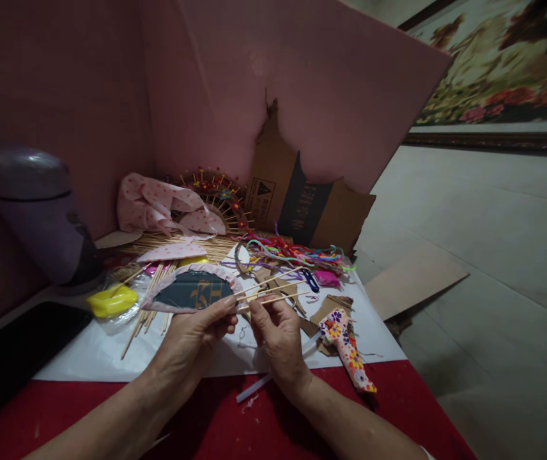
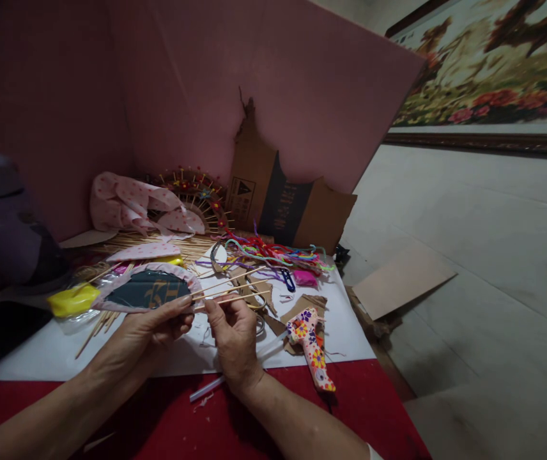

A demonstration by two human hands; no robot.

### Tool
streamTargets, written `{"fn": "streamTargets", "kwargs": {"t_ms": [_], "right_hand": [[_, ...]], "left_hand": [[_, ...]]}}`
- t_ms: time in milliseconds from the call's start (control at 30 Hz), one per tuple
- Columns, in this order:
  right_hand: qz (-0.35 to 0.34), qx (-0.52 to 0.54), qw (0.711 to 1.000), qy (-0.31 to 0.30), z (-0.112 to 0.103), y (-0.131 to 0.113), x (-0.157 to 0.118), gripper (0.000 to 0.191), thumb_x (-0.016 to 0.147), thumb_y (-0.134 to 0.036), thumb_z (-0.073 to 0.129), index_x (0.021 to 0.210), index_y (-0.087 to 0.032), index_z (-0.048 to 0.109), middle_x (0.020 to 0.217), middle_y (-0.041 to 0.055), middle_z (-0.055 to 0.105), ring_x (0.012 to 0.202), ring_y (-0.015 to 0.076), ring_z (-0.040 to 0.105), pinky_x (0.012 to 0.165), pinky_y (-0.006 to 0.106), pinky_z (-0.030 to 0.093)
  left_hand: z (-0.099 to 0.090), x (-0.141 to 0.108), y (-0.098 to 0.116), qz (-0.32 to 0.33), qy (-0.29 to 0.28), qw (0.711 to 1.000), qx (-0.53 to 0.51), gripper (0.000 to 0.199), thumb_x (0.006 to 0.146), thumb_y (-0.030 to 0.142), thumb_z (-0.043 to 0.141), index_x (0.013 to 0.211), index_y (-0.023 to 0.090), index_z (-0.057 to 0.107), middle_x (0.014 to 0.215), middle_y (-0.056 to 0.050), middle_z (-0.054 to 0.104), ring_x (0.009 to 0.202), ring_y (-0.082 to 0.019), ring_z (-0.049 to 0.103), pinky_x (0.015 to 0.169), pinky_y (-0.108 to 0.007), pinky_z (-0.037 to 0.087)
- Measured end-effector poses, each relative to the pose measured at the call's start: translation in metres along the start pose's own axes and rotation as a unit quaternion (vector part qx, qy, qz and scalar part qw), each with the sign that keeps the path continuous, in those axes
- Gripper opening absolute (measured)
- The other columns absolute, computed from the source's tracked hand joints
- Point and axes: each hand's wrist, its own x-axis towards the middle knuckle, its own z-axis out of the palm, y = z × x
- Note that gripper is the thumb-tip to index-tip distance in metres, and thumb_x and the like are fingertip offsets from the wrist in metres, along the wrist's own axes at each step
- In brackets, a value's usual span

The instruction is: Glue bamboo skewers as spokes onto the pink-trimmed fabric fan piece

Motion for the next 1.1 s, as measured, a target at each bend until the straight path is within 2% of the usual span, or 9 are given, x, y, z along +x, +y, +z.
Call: {"fn": "streamTargets", "kwargs": {"t_ms": [533,1100], "right_hand": [[-0.005,-0.003,1.0,-0.009,-0.0009,0.0025,-0.0006,0.019,0.08,-0.033,0.061,0.074,-0.016,0.055,0.053,-0.0073,0.043,0.041,0.0039,0.031,0.038,0.018,0.023],[-0.01,-0.015,1.0,-0.01,-0.0004,-0.0009,-0.0011,0.02,0.08,-0.033,0.061,0.073,-0.015,0.055,0.051,-0.0074,0.042,0.041,0.0042,0.031,0.038,0.019,0.024]], "left_hand": [[0.0014,-0.0004,0.0007,-0.001,0.011,1.0,-0.006,0.015,0.053,0.016,0.078,0.065,0.008,0.072,0.059,-0.002,0.066,0.053,-0.008,0.055,0.051,-0.015,0.045],[-0.0007,0.0004,0.0005,-0.008,-0.001,1.0,-0.003,0.013,0.058,0.016,0.075,0.068,0.008,0.073,0.062,-0.002,0.067,0.054,-0.008,0.056,0.054,-0.015,0.046]]}}
